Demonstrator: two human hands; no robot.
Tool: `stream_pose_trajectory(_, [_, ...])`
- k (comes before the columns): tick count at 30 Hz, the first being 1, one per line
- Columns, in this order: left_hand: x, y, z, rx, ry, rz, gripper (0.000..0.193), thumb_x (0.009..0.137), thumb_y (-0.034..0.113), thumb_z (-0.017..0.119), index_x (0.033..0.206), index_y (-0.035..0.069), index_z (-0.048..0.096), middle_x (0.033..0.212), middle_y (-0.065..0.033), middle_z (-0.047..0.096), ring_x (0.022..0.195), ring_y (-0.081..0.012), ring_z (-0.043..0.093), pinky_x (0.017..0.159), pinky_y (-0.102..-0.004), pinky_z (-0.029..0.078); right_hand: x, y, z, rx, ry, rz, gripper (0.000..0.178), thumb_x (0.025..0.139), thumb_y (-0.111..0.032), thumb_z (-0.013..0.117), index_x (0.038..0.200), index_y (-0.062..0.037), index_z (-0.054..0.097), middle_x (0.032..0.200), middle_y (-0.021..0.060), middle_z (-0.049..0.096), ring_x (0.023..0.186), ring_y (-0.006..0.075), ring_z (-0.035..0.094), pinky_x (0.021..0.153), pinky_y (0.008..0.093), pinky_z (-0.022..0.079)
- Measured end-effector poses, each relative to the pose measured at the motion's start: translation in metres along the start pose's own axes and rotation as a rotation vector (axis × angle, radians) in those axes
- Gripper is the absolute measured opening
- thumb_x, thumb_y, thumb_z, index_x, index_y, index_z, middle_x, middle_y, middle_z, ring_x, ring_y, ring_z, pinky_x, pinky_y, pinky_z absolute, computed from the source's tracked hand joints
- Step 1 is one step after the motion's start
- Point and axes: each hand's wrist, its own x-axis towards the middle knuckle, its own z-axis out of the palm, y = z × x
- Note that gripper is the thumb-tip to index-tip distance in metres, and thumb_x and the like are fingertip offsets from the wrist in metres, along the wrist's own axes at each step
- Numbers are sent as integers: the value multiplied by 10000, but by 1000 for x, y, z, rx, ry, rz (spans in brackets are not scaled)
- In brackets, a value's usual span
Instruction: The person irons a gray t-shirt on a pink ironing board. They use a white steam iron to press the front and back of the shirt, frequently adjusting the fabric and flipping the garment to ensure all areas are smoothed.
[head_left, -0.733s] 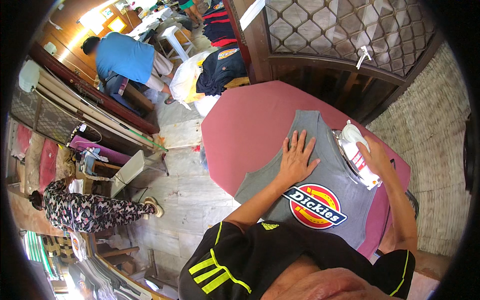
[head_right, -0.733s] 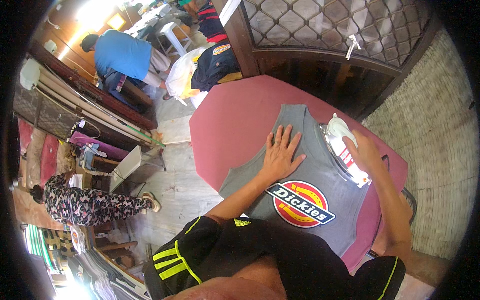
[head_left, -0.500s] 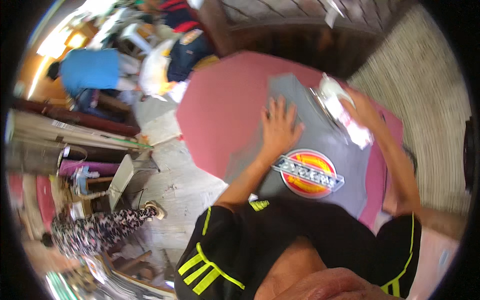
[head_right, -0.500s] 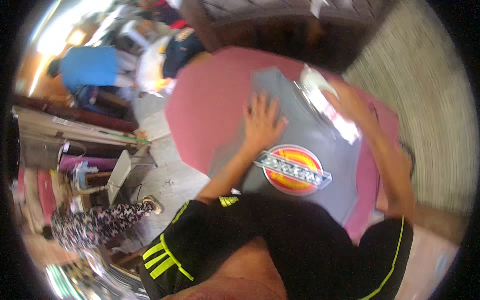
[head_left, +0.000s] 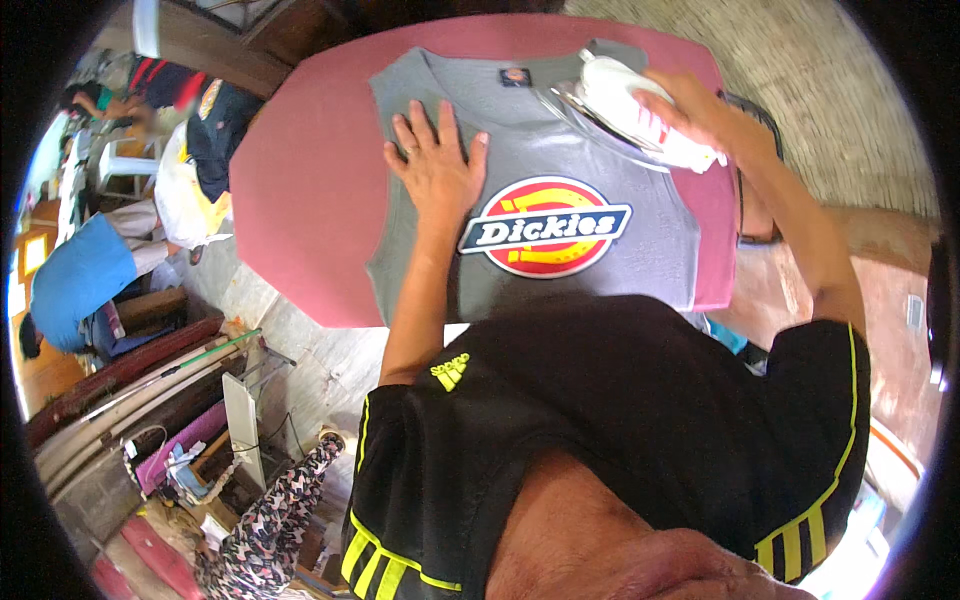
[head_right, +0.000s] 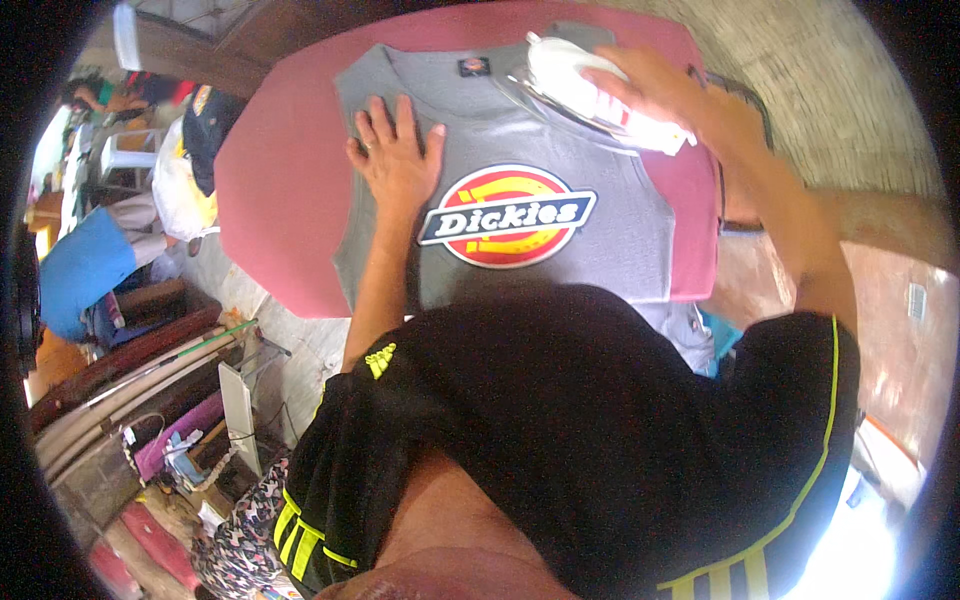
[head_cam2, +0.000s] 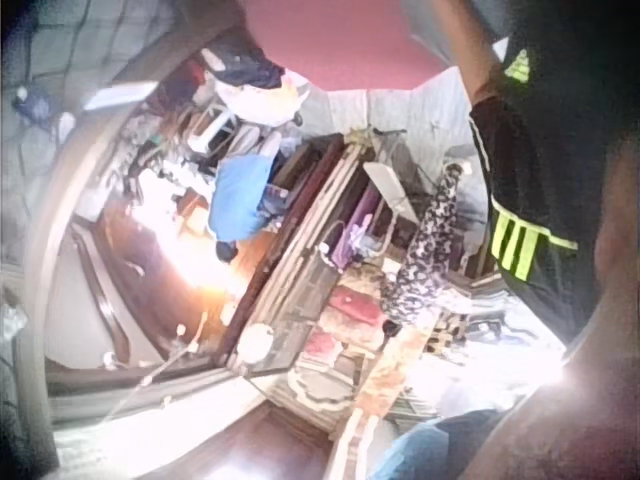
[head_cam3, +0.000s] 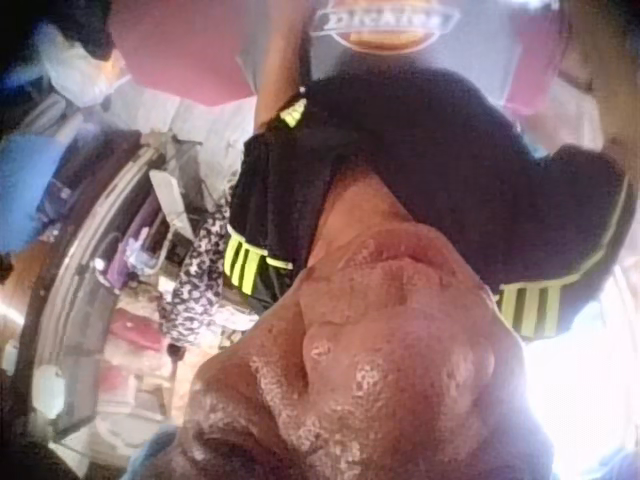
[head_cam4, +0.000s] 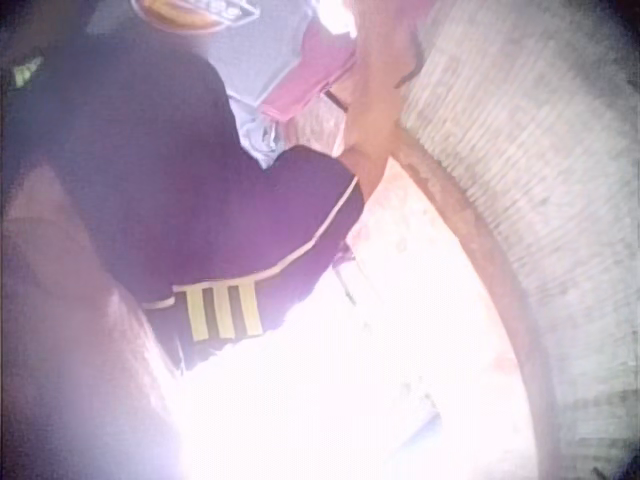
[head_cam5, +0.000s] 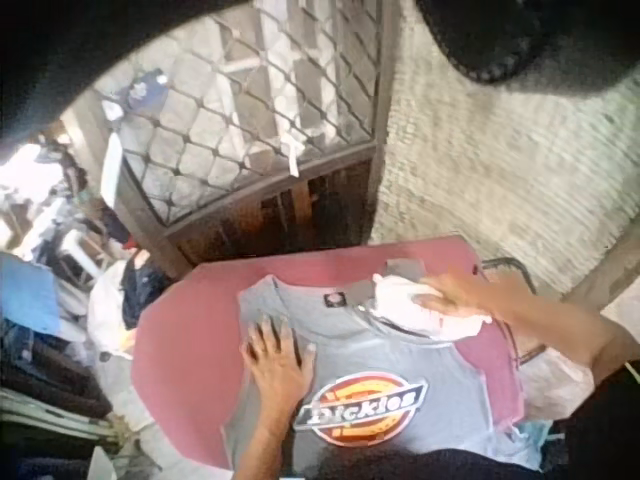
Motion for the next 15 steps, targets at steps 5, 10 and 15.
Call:
stream_pose_trajectory(5, [6,7,-7,-33,23,-9,715,934,533,566,1484,87,470,1585,-267,319,1475,-475,259,1140,-691,178,4,38,16,-98,107,-27,371,1011,-395,562,1094,-45,654,895,207,698,812,384,685,754,476,517])
stream_pose_trajectory(10, [6,5,-17,-118,1,-54,714,935,509,579,1495,83,454,1598,-261,287,1486,-484,224,1153,-680,161,3,3,6,9,231,-34,338,983,-309,620,1052,21,650,871,259,674,798,421,667,719,468,498])
stream_pose_trajectory(15, [3,5,-9,-126,11,-61,716,942,514,566,1506,95,433,1602,-255,284,1492,-482,211,1151,-686,149,7,-8,2,64,201,0,347,979,-303,617,1049,32,677,818,233,678,721,336,674,693,442,501])
